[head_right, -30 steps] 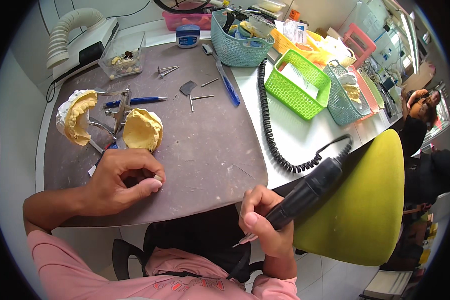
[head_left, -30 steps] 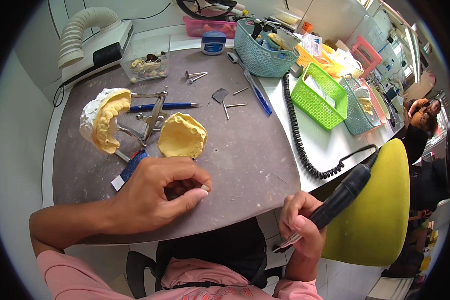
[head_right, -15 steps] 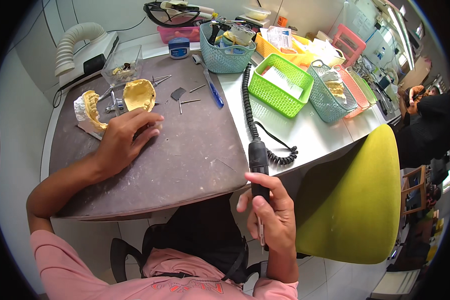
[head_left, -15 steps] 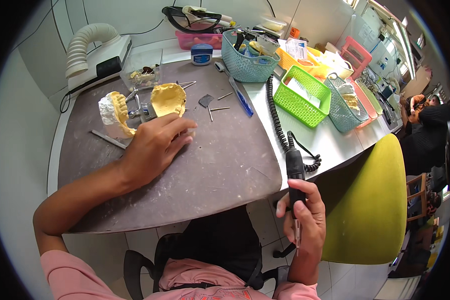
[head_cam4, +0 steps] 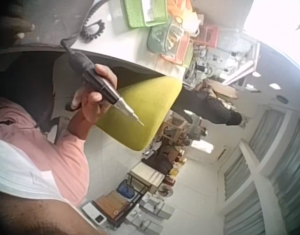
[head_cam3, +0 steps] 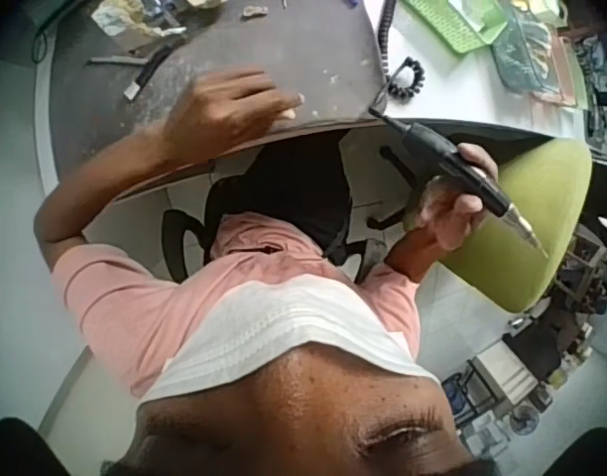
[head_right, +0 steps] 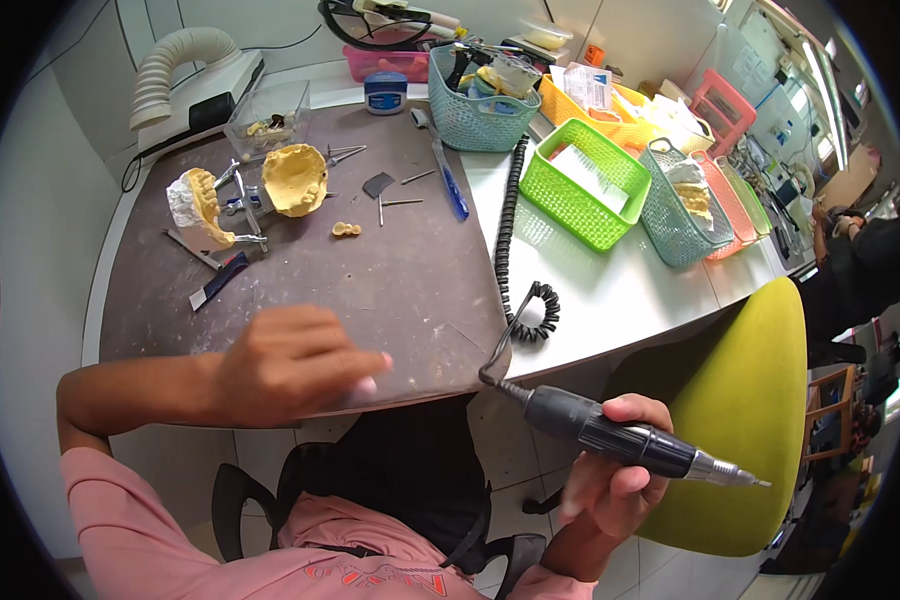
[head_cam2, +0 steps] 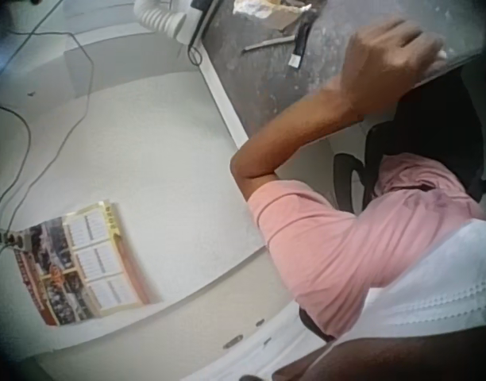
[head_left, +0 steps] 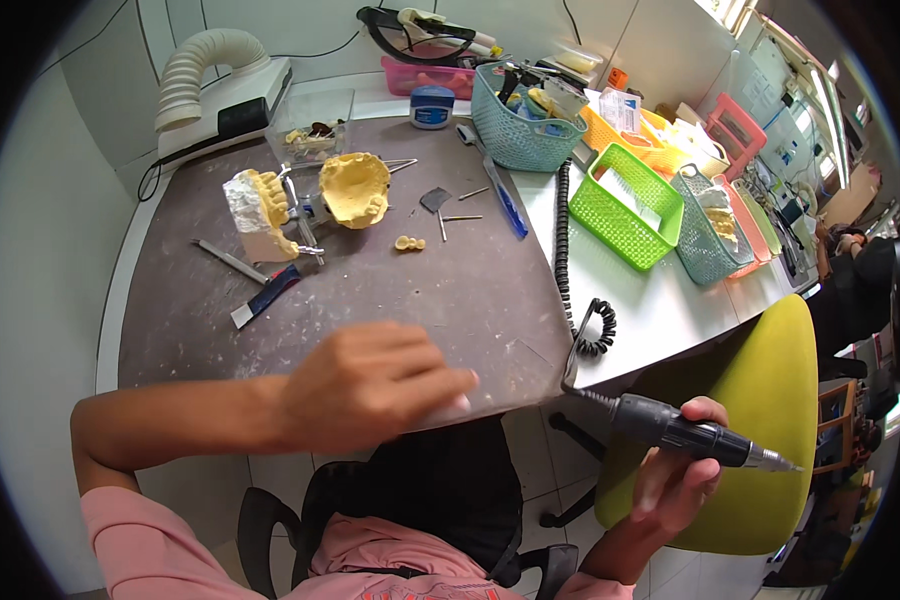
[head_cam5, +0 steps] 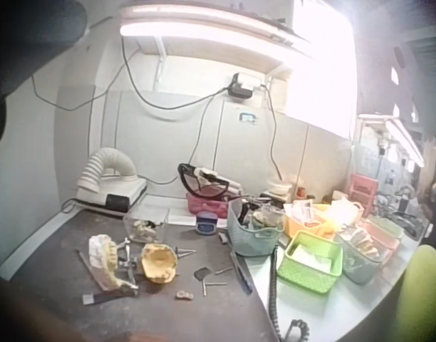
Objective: The person uses a dental handpiece to grind and shape a dental prosthetic bridge held in their hands, changes the drill bit in the handpiece, and grinds the bridge further.
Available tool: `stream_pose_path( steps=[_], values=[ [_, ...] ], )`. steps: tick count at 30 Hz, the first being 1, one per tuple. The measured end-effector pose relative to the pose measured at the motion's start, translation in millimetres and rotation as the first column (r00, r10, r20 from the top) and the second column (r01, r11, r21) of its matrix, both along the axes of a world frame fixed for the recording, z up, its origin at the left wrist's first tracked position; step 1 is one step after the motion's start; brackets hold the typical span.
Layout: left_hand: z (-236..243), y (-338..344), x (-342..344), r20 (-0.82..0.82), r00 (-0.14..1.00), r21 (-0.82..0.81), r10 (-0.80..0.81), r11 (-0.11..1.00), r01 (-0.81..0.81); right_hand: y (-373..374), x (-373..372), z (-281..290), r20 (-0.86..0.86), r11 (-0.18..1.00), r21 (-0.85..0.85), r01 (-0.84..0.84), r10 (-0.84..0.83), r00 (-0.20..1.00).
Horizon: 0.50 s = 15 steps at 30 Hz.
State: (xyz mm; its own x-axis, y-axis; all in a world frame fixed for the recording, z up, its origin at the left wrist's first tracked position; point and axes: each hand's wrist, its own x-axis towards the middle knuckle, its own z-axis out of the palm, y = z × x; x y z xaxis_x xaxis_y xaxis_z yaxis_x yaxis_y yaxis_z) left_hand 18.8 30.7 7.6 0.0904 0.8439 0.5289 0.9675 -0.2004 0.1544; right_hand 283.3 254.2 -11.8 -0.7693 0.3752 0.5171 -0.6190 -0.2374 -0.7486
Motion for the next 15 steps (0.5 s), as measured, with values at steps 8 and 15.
stream_pose_path(
  steps=[8, 15],
  values=[
    [-3.5, 43.9, 43.6, 0.767, 0.596, 0.112, -0.239, 0.964, 0.241, -12.8, -56.0, 54.7, 0.038, 0.737, 0.562, 0.374, -0.475, 0.879],
    [-8.0, 46.9, 32.1, 0.946, 0.247, 0.072, -0.208, 0.881, 0.467, -6.6, -99.6, 82.9, 0.432, 0.958, 0.286, 0.012, -0.141, 0.891]
  ],
)
